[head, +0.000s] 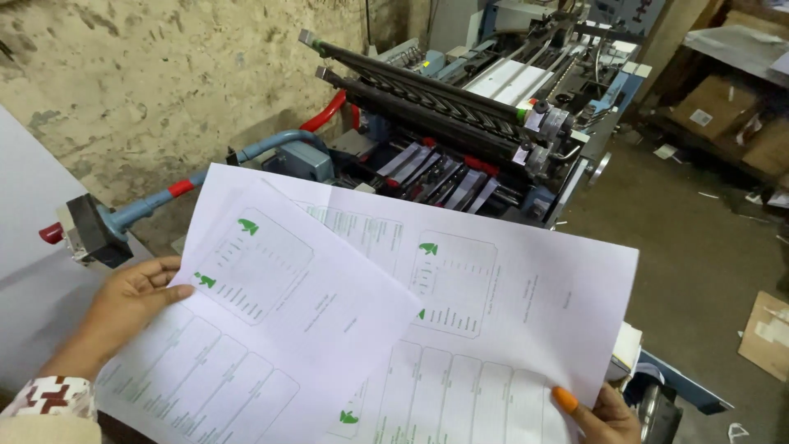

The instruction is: Operating an industrial printing machine by feeding paper, monitoring the process, and inspecting the printed output.

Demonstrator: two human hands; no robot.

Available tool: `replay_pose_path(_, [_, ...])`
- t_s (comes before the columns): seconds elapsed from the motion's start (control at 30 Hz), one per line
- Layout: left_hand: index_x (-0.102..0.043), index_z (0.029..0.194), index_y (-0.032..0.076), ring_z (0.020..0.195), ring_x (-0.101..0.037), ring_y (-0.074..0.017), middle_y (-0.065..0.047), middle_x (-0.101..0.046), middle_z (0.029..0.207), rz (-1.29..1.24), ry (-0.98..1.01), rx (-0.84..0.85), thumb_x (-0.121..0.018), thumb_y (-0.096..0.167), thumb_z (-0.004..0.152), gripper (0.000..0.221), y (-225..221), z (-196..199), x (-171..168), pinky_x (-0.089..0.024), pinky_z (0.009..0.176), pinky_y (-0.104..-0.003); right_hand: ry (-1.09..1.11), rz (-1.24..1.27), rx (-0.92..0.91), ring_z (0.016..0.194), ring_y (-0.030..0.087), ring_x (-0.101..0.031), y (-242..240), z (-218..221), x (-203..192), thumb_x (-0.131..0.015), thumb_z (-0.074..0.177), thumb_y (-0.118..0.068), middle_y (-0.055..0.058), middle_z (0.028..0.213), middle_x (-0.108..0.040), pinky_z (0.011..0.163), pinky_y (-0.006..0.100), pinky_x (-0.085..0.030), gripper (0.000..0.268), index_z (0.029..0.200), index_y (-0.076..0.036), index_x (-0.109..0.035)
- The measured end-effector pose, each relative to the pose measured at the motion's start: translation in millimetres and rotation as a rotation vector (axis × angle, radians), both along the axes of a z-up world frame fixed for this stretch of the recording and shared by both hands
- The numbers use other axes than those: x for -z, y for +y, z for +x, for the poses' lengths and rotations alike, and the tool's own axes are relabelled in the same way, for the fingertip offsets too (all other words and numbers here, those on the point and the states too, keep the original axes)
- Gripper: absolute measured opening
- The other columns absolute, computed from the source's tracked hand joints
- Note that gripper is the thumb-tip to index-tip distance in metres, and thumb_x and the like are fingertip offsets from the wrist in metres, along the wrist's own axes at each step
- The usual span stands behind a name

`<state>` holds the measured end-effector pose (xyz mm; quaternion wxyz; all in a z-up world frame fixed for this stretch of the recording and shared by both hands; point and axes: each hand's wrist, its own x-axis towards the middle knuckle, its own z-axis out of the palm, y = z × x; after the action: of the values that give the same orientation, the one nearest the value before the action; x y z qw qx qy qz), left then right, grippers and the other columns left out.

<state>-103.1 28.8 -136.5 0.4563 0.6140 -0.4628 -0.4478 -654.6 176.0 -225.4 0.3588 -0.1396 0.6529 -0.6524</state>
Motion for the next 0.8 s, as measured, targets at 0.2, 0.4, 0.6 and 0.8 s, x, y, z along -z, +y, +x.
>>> replay_pose_path(0.2, [-0.064,0.122,-0.003,0.094,-0.066,-0.0291,-0.022,-0.071,0.115,0.017,-0.012,0.081,-0.066,-0.012,0.077,0.046,-5.9,-12.2,14.4,-0.055,0.075,-0.041,-0.047,0.206,-0.086,0.113,0.035,-0.054,7.2,5.9,-50.6,-0.057,0.083,0.018,0.019,0.126,-0.06,0.11,0.044,-0.04,0.045,0.127,0.007,-0.057])
replay_pose_path(0.4, [-0.064,0.127,0.004,0.085,-0.068,-0.0378,-0.024,-0.073,0.11,0.124,-0.029,0.088,-0.064,-0.012,0.082,0.048,-1.6,-37.4,-4.7,-0.056,0.066,-0.05,-0.004,0.048,-0.016,0.102,0.032,-0.058,13.5,-14.8,-7.6,-0.061,0.078,0.017,0.021,0.115,-0.063,0.099,0.038,-0.046,0.046,0.123,0.008,-0.059])
replay_pose_path(0.6, [-0.069,0.119,0.003,0.082,-0.069,-0.0276,-0.017,-0.076,0.104,0.09,-0.155,0.181,-0.066,-0.009,0.082,0.039,-31.6,-26.1,55.2,-0.055,0.066,-0.039,-0.01,0.15,0.034,0.086,0.034,-0.062,7.9,-36.1,41.7,-0.072,0.071,0.015,0.023,0.105,-0.068,0.081,0.04,-0.052,0.048,0.119,0.007,-0.065])
replay_pose_path(0.8, [-0.074,0.109,0.006,0.083,-0.065,-0.0201,-0.01,-0.076,0.096,0.154,-0.316,0.18,-0.068,-0.002,0.085,0.026,-49.7,-39.2,101.7,-0.046,0.073,-0.031,-0.042,0.154,-0.053,0.088,0.033,-0.061,11.0,-36.6,51.5,-0.071,0.073,0.013,0.023,0.105,-0.068,0.076,0.044,-0.052,0.044,0.116,0.007,-0.065])
